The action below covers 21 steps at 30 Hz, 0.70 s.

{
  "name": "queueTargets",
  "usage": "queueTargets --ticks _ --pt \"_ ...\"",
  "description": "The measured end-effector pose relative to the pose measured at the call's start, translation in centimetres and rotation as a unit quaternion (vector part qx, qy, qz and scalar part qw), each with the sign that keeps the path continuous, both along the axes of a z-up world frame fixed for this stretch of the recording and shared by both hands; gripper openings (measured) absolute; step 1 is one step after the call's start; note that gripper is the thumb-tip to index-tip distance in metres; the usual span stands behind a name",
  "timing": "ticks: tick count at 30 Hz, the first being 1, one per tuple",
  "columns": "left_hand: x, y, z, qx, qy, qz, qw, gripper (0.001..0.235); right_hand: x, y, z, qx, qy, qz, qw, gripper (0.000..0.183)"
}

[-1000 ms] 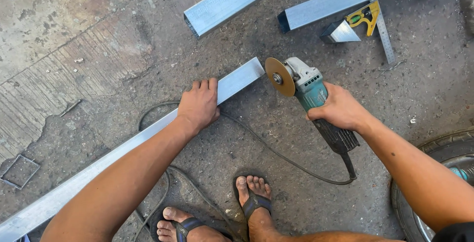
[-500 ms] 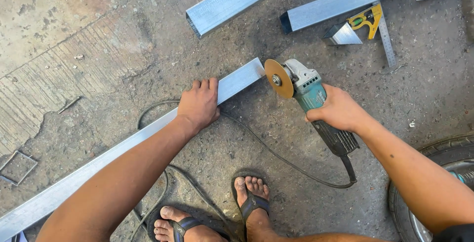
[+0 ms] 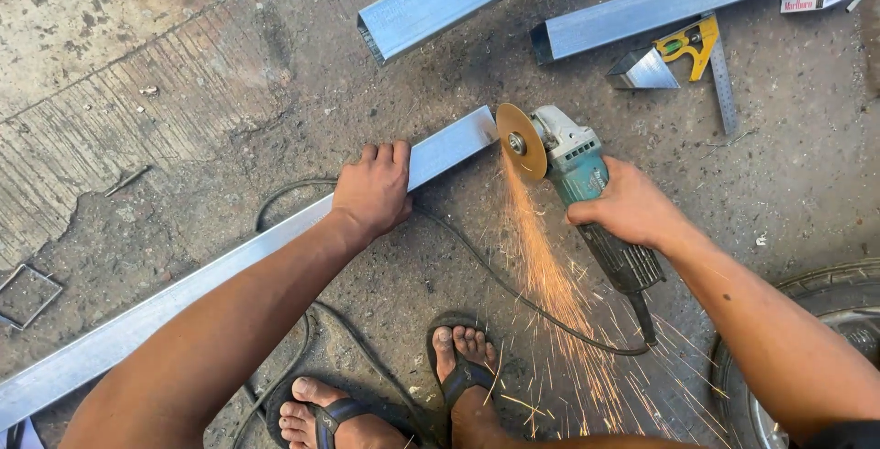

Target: Cutting rectangular metal tubes to length using a handheld angle grinder on a concrete surface.

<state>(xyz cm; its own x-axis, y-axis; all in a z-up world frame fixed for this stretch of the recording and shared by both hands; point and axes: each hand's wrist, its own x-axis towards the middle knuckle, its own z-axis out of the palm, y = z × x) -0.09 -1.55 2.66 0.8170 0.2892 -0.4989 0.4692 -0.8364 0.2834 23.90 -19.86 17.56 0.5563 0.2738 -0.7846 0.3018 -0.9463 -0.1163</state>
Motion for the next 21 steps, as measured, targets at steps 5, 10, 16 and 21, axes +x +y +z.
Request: queueTargets --ticks 5,10,16,21 --pt "-0.1 0.1 0.0 -0.022 -0.001 0.007 1.0 0.053 -0.5 0.4 0.7 -0.003 -0.001 -0.002 1.0 0.06" --pt "0.1 0.4 0.3 -0.035 0.005 0.006 0.999 0.053 -0.4 0.6 0.8 -0.005 -0.005 0.003 1.0 0.06" --pt "0.1 0.5 1.0 -0.033 -0.001 0.006 0.999 0.054 -0.3 0.7 0.7 -0.008 -0.008 0.006 1.0 0.061" --pt "0.2 0.4 0.7 -0.047 -0.001 0.011 0.999 0.056 -0.4 0.9 0.8 -0.009 -0.004 -0.002 1.0 0.061"
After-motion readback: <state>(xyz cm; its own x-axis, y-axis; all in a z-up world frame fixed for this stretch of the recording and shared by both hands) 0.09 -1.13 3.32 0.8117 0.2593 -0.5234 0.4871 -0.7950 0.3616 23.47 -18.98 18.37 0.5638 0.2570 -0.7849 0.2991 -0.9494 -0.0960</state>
